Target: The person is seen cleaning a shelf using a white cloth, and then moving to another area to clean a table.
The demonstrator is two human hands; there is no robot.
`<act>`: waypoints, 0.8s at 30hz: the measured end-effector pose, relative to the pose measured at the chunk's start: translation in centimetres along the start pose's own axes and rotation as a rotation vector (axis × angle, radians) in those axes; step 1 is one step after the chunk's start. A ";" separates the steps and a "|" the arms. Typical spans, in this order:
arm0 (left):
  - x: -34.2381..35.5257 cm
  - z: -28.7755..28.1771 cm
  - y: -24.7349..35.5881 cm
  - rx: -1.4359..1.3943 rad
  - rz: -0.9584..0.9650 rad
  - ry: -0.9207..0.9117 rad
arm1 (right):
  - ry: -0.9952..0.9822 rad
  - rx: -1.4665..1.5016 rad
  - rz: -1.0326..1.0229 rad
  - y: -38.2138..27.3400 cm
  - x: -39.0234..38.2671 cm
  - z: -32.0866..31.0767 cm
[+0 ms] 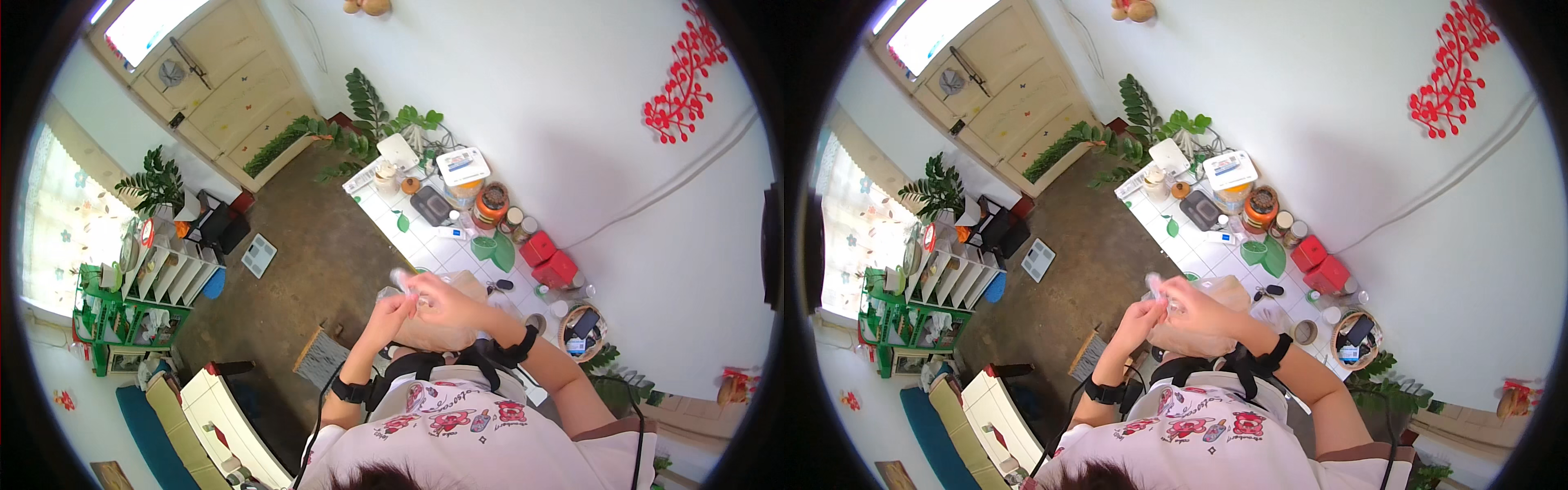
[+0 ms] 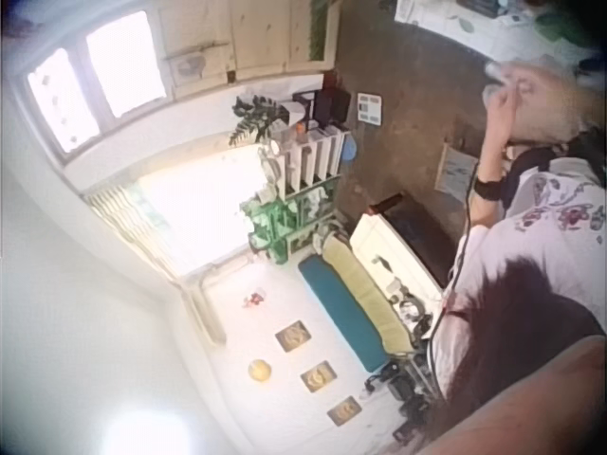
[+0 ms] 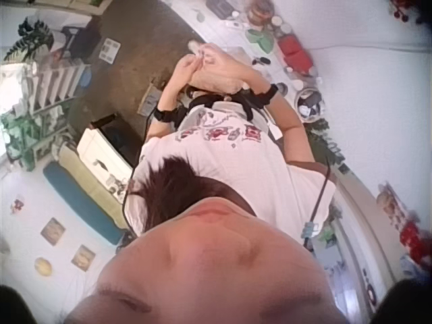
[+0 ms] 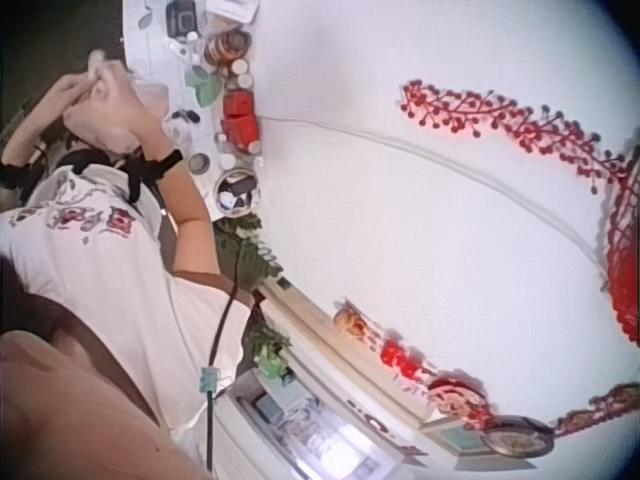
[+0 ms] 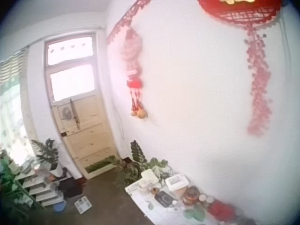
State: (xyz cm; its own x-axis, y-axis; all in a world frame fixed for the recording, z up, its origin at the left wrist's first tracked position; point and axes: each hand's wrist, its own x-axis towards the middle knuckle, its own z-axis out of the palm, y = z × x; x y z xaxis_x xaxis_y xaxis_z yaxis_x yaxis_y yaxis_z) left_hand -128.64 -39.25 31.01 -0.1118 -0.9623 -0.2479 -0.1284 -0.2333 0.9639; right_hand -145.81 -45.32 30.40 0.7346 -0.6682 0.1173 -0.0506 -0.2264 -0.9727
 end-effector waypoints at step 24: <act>-10.7 -24.7 -3.5 0.064 0.084 0.516 | -0.437 0.435 0.165 -3.0 21.8 20.2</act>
State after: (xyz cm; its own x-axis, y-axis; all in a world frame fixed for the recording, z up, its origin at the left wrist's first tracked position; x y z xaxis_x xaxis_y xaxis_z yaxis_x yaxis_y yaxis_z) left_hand -102.69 -31.54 32.69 0.3735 -0.9246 -0.0744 -0.2014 -0.1591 0.9665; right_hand -115.97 -44.94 31.79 0.9535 -0.2983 -0.0438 0.0254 0.2243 -0.9742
